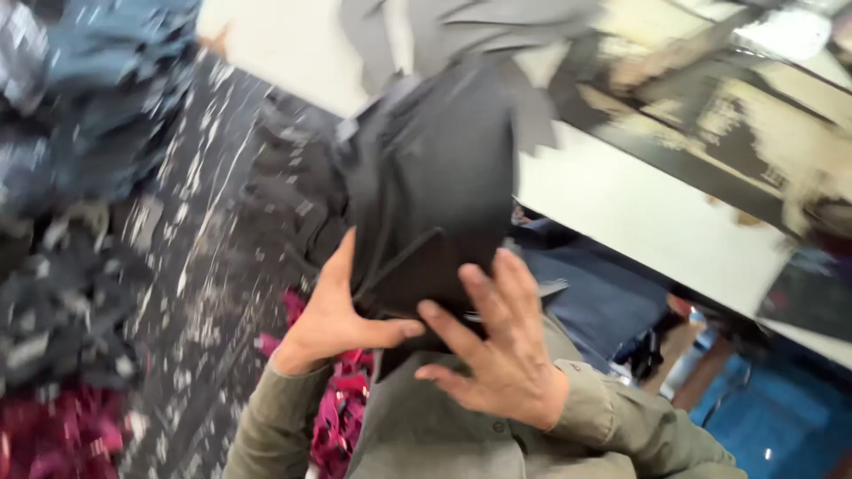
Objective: Stitching together pre-cut components of a shoe upper using an industrial sewing machine.
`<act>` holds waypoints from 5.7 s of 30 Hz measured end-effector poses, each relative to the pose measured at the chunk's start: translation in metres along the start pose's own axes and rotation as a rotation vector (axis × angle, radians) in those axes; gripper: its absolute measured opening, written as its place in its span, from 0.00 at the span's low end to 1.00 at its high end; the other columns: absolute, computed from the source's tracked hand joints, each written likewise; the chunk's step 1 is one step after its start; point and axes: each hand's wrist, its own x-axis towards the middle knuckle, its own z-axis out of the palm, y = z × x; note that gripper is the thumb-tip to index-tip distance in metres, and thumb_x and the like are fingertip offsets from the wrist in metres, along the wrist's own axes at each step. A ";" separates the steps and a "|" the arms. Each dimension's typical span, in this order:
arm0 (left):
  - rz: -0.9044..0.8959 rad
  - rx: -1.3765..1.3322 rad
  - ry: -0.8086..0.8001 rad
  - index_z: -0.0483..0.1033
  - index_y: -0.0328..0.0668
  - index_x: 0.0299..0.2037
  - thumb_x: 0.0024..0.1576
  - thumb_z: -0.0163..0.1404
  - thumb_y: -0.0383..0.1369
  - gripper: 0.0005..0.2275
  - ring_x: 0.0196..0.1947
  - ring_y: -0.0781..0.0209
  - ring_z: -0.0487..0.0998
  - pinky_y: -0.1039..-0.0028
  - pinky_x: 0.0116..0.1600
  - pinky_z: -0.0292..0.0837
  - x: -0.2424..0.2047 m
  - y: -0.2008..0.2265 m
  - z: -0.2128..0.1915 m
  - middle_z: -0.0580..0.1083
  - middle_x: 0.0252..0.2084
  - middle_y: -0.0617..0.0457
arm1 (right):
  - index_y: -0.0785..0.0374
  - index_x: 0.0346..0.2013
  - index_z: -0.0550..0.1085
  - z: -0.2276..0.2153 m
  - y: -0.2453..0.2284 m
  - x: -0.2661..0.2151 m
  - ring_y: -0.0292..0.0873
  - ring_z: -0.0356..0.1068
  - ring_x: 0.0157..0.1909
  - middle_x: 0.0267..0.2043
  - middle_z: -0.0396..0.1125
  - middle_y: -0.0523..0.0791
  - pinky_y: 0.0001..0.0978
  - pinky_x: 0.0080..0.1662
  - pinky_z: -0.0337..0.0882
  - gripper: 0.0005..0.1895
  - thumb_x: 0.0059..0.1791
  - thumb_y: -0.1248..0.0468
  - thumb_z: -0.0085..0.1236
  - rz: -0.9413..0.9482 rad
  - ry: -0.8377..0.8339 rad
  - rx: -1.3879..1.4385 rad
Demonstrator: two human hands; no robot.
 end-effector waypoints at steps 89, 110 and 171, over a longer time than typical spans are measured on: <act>0.296 0.533 -0.095 0.59 0.33 0.70 0.60 0.58 0.38 0.31 0.52 0.50 0.75 0.65 0.54 0.73 0.235 -0.084 0.222 0.70 0.59 0.41 | 0.70 0.41 0.64 -0.096 0.206 -0.097 0.60 0.63 0.40 0.39 0.61 0.55 0.47 0.44 0.64 0.10 0.61 0.64 0.47 1.012 0.683 -0.225; 0.270 0.357 -0.316 0.36 0.39 0.80 0.57 0.52 0.20 0.43 0.64 0.45 0.67 0.64 0.64 0.69 0.207 -0.096 0.228 0.55 0.72 0.39 | 0.69 0.49 0.69 -0.084 0.176 -0.085 0.63 0.66 0.52 0.55 0.65 0.57 0.52 0.53 0.66 0.07 0.59 0.67 0.53 0.960 0.637 -0.496; 0.178 0.081 0.104 0.73 0.36 0.50 0.70 0.52 0.32 0.07 0.31 0.64 0.76 0.75 0.33 0.70 0.227 0.014 -0.016 0.78 0.36 0.51 | 0.69 0.42 0.80 -0.053 0.172 -0.033 0.36 0.62 0.27 0.24 0.71 0.46 0.31 0.30 0.62 0.10 0.53 0.63 0.60 1.093 0.392 0.346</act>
